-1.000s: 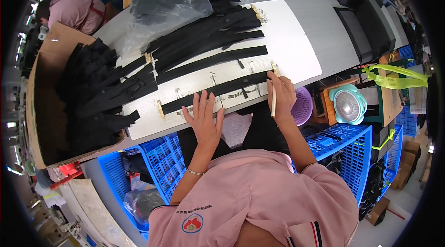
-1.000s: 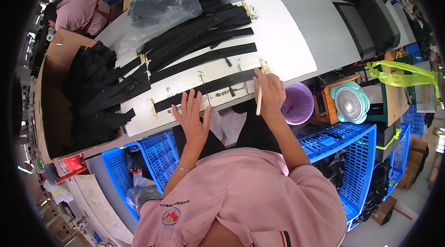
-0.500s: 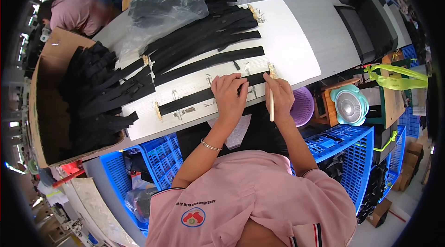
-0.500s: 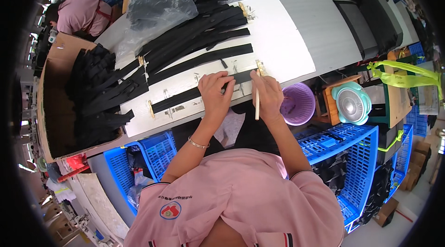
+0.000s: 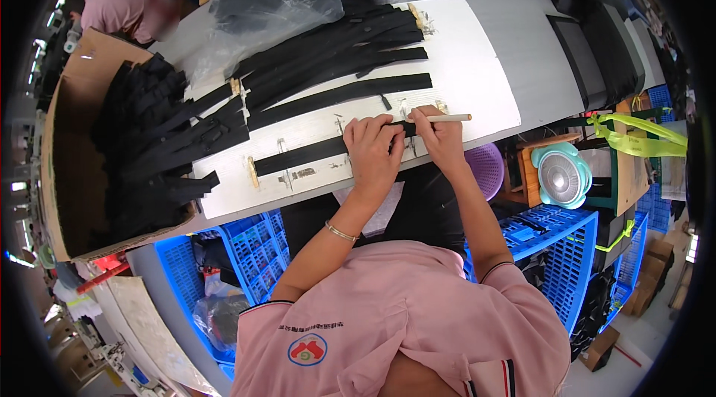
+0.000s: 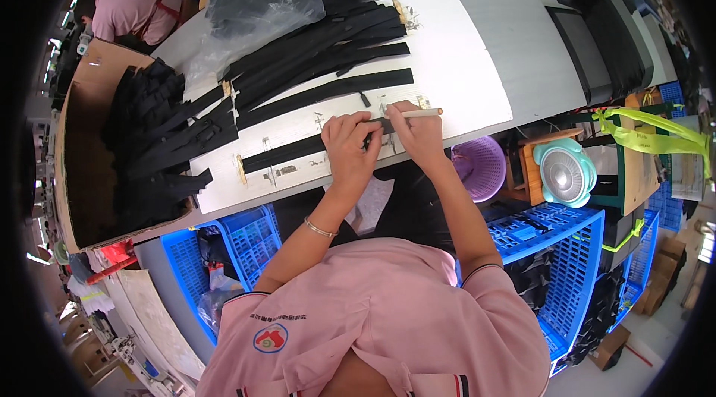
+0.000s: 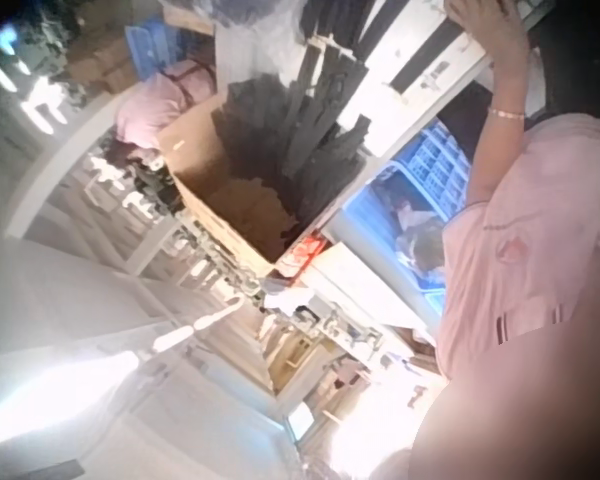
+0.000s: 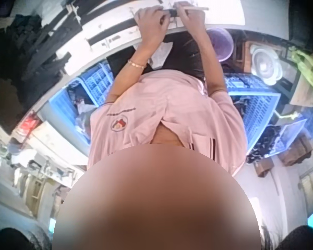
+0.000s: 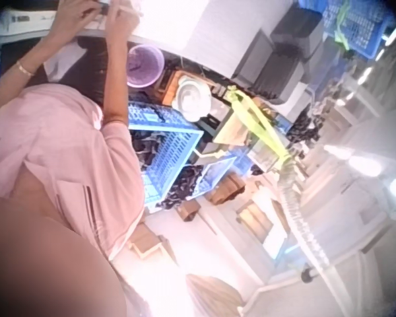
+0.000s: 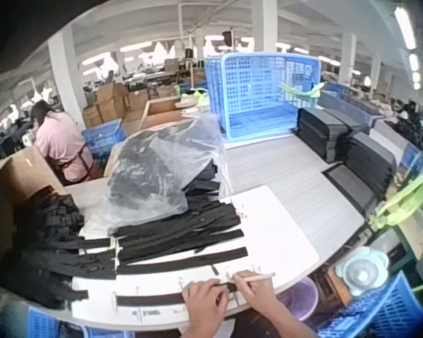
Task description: Assembling zipper components onto strips and securing them with a jig and tool.
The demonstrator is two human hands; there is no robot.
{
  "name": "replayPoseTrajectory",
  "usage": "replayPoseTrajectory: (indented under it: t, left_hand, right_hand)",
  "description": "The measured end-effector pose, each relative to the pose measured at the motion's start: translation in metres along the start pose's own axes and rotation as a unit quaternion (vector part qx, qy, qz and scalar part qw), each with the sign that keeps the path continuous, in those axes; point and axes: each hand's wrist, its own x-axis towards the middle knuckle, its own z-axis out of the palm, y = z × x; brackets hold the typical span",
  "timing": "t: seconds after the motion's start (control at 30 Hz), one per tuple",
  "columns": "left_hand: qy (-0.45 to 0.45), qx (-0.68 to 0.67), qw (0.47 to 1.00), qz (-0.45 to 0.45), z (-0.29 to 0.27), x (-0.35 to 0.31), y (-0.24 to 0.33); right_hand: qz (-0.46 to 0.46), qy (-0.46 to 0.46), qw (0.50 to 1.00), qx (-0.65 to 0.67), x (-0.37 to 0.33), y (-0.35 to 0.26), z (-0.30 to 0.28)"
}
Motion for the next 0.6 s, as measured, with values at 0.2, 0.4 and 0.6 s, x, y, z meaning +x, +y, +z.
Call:
replayPoseTrajectory:
  t: [0.2, 0.4, 0.6]
  left_hand:
    - [0.002, 0.001, 1.000, 0.005, 0.0011, -0.0016, -0.0015]
    - [0.000, 0.008, 1.000, 0.002, 0.0002, -0.0020, -0.0010]
    - [0.001, 0.004, 1.000, 0.007, 0.0015, -0.0010, -0.0011]
  right_hand:
    - [-0.009, -0.007, 1.000, -0.029, -0.0015, 0.0026, 0.0012]
    - [0.008, 0.018, 1.000, 0.016, -0.0043, -0.0008, 0.0005]
    - [-0.002, -0.015, 1.000, 0.012, -0.0042, 0.0004, -0.0057]
